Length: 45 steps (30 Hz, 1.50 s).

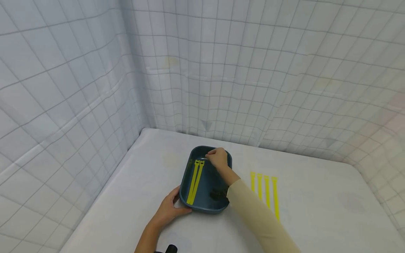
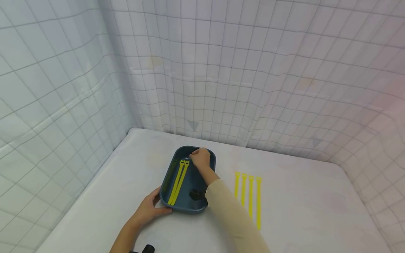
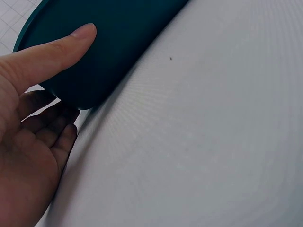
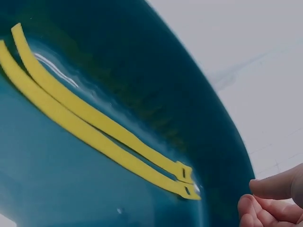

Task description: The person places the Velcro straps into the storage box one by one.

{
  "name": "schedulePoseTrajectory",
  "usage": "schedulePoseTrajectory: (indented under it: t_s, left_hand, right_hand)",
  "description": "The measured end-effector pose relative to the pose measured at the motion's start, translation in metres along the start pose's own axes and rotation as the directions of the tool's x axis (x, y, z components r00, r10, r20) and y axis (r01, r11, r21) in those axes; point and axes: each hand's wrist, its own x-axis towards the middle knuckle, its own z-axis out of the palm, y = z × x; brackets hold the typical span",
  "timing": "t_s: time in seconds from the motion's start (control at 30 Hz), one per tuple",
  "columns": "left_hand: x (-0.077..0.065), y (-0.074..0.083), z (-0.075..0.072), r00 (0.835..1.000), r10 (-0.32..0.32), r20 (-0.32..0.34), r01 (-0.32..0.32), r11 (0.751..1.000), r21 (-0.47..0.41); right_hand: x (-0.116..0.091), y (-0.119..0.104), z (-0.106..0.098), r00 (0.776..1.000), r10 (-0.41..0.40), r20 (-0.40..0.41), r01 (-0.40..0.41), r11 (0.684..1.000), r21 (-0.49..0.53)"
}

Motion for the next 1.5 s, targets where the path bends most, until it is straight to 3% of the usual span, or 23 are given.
schedulePoseTrajectory:
  t_s: [0.6,1.07,1.33,1.5]
  left_hand:
    - [0.0,-0.001,0.001,0.999,-0.044,-0.013,0.044,0.999,-0.005]
    - [0.0,-0.002,0.002,1.0,-0.02,-0.017,0.02,1.0,0.005]
    - [0.0,-0.003,0.003,0.999,-0.041,-0.013,0.04,0.999,-0.008]
    - [-0.001,-0.002,0.001,1.0,-0.028,-0.007,0.028,1.0,-0.013]
  right_hand:
    - [-0.008,0.002,-0.049,0.998,0.011,0.056,-0.022,0.978,0.207]
    - [-0.019,0.016,-0.08,0.999,-0.003,0.04,-0.008,0.958,0.288]
    - [-0.019,0.032,-0.092,0.996,0.067,-0.059,-0.045,0.949,0.311]
    - [-0.021,0.038,-0.097,0.993,0.098,-0.063,-0.072,0.944,0.322]
